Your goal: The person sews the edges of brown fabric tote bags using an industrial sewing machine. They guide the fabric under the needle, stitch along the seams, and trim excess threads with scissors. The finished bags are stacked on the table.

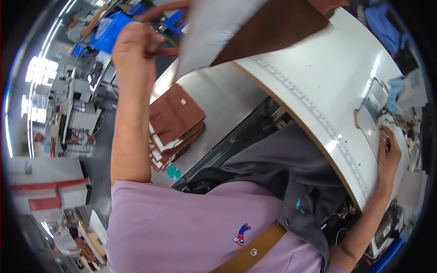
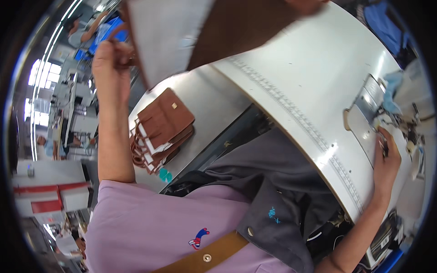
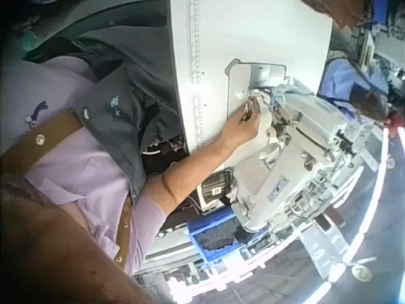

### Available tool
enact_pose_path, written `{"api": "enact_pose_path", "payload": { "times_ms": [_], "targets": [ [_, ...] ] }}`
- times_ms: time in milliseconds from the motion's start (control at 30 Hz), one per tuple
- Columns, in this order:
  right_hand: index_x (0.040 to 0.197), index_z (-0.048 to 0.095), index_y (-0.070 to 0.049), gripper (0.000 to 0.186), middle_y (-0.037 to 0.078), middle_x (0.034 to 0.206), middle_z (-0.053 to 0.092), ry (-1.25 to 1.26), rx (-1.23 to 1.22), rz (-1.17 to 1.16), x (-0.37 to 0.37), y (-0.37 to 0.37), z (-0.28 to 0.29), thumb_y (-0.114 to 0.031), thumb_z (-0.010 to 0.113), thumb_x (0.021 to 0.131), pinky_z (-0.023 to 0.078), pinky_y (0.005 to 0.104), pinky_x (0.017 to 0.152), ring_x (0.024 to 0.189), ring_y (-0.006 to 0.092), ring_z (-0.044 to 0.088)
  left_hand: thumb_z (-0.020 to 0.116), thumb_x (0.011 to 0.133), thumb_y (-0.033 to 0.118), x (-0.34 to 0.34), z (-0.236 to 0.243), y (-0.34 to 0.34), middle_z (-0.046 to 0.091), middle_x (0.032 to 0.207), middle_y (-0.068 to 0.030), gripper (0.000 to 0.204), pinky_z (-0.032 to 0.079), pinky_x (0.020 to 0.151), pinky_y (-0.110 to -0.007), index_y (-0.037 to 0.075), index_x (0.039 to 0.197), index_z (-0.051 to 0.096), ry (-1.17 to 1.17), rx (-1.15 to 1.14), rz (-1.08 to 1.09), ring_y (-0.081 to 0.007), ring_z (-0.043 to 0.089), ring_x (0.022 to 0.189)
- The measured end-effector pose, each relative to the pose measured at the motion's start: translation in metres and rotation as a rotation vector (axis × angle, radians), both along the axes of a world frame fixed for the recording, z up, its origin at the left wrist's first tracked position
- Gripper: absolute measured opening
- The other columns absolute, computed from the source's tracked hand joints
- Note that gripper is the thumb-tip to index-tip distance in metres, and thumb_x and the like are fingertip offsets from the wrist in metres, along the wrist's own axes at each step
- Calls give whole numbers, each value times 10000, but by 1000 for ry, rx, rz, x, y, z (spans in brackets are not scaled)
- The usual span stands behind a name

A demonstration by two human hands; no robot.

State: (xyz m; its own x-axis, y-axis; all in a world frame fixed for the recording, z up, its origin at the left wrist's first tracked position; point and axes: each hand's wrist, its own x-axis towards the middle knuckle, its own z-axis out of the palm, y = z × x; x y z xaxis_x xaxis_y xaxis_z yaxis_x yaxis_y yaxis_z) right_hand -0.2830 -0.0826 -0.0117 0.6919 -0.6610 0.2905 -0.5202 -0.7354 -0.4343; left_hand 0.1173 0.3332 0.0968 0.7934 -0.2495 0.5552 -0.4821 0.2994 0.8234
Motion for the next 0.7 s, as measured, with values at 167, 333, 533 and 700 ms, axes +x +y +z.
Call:
{"api": "enact_pose_path", "payload": {
  "times_ms": [167,333,533,700],
  "targets": [
    [1315,674,-34,285,99,1165,729,45,101,-23,2,-5,2,-131,577,1065,482,297,945,1013,158,639,700,1019,385,43,17,133,316,555,84,391,195,472,-241,106,778,570,299,-91,273,-49,232,474],
    [1333,666,-38,300,100,1179,718,7,74,25,-9,-16,-6,-160,561,1080,469,297,965,1041,158,626,747,985,389,66,-47,204,289,515,81,399,171,441,-260,121,758,557,499,-117,411,-62,216,437],
    [1337,663,-25,314,113,1256,711,18,47,39,-11,-22,-7,-180,548,1089,449,310,1042,1145,191,635,733,989,416,79,-131,222,288,525,66,431,187,421,-260,99,767,543,894,-129,500,-77,237,440],
    [1339,663,-25,314,118,1272,706,43,100,0,-9,-19,-4,-175,545,1089,443,319,1058,1163,200,633,672,1027,430,87,-199,236,287,547,52,429,208,415,-263,84,816,532,1052,-215,593,-86,244,437]
  ]
}}
